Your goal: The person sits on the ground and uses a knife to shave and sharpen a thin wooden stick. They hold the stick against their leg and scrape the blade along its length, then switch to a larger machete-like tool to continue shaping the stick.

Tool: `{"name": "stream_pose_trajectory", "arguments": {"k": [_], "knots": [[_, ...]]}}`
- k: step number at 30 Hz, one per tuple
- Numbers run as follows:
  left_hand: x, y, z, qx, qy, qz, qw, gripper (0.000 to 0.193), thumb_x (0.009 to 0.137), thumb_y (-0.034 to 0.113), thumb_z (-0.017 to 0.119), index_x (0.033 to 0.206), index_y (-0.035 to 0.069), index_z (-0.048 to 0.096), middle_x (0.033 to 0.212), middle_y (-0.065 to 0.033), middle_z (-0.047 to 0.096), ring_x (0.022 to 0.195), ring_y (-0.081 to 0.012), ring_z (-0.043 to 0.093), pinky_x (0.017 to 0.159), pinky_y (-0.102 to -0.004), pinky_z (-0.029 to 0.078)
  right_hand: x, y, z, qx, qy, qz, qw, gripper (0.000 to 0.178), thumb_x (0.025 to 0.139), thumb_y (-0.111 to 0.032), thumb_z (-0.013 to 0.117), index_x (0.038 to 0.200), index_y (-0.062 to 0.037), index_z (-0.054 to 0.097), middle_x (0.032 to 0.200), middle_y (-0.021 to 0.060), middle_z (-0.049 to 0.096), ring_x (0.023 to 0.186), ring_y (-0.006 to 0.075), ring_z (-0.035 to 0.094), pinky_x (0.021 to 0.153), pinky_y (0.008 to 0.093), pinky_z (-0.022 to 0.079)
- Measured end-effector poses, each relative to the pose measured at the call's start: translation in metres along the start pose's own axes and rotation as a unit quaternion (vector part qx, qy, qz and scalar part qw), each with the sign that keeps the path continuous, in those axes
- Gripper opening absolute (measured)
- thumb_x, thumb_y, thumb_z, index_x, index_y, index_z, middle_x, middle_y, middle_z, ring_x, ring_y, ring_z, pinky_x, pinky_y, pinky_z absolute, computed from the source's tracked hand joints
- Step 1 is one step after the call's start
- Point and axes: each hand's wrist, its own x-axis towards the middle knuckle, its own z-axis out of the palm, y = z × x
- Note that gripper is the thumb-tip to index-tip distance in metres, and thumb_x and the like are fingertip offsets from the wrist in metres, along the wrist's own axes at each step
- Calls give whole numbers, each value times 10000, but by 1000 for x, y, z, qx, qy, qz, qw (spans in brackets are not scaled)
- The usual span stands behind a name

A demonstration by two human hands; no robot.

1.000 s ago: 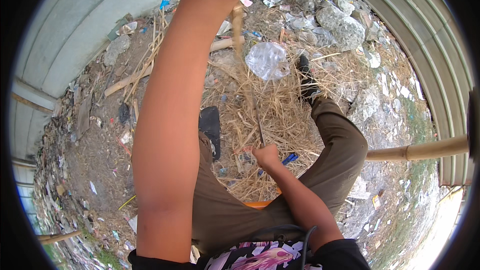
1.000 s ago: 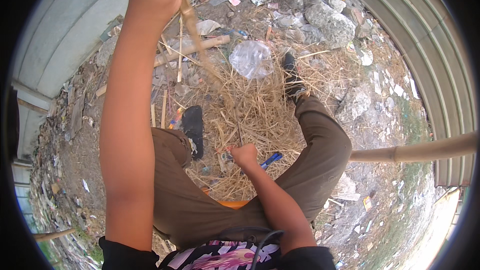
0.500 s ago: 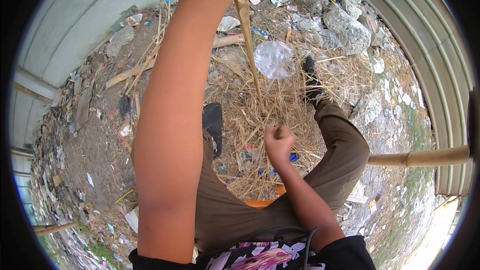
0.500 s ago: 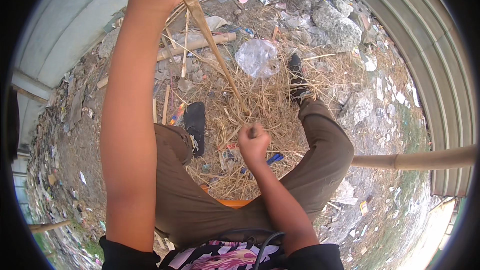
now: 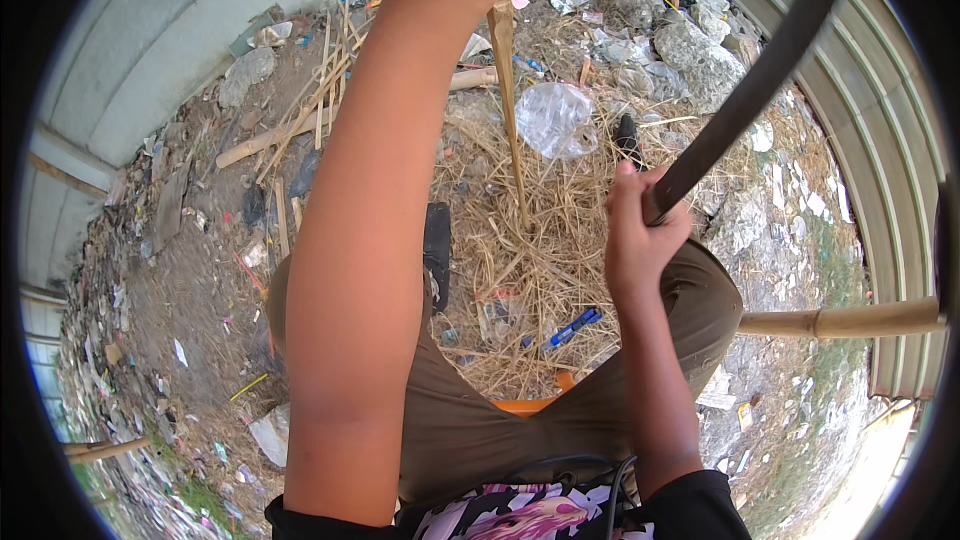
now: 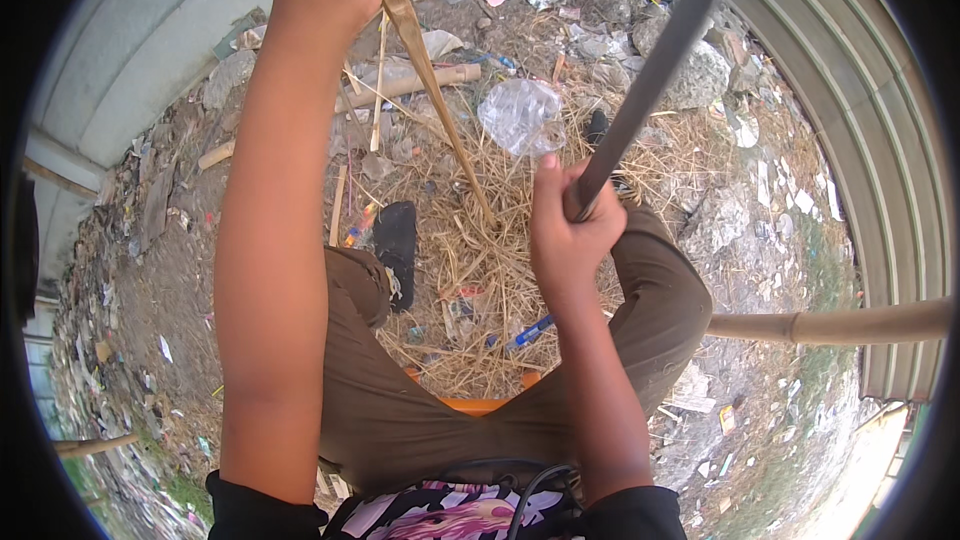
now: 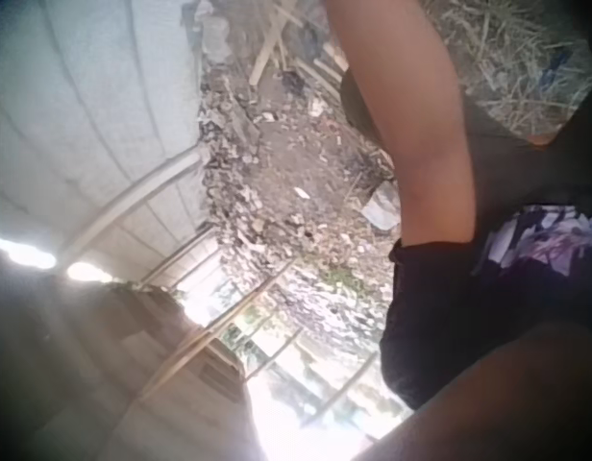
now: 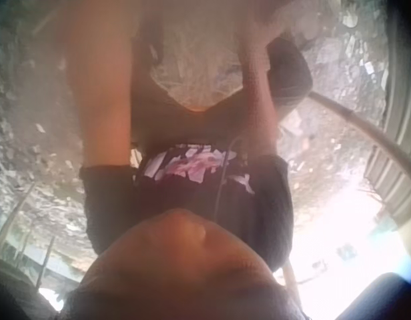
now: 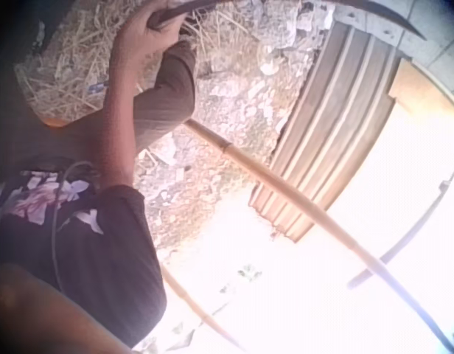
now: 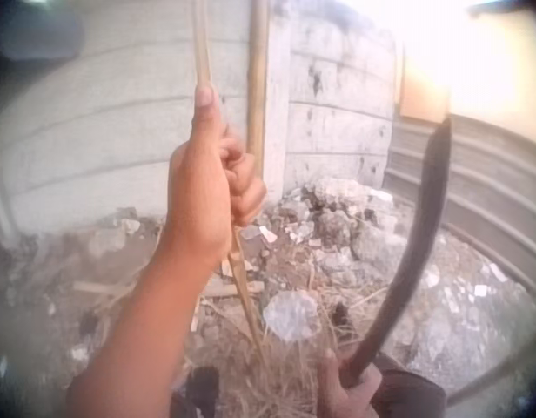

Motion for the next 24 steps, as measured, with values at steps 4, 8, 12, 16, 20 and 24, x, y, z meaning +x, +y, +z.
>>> {"name": "stream_pose_trajectory", "arguments": {"k": [4,8,12,16,20,24], "knots": [[3,8,24,6,-7,-41,999,625,987,727,323,618,229,250,476,81,206,361,-62,195,338,-250,169,-113,192,-48,-271,-114,287,912,236,832,-150,717,756,-34,526,607,36,534,543,107,489,510,264,402],[-2,20,-6,-5,38,-76,996,633,954,766,357,620,235,269,473,81,201,358,-66,195,342,-258,163,-111,152,-32,-215,-119,490,836,265,787,-146,694,619,-25,529,515,45,495,485,122,442,461,332,365],[4,1,-37,-142,45,-94,984,641,927,783,406,628,232,268,472,89,196,362,-63,169,334,-253,117,-15,68,-20,-242,-49,136,959,339,855,-165,689,607,-50,488,535,1,475,500,99,422,473,311,345],[-9,26,-30,-23,106,-92,990,636,941,752,428,618,231,257,464,94,200,348,-60,175,309,-243,106,5,15,4,17,15,14,1000,315,979,-60,631,718,-93,456,574,-88,398,522,13,351,471,220,254],[1,12,-22,-127,-14,-71,989,640,962,736,384,603,224,247,454,92,193,346,-61,162,295,-248,121,-98,174,-36,-282,-61,261,921,180,808,-125,742,788,-2,612,686,84,617,598,172,569,593,368,479],[-6,15,-36,-120,-54,-57,990,626,1004,688,332,595,220,249,450,88,194,351,-67,150,297,-247,121,-85,180,-39,-429,-135,273,850,253,785,-182,730,718,45,640,551,118,568,543,232,608,581,404,503]]}}
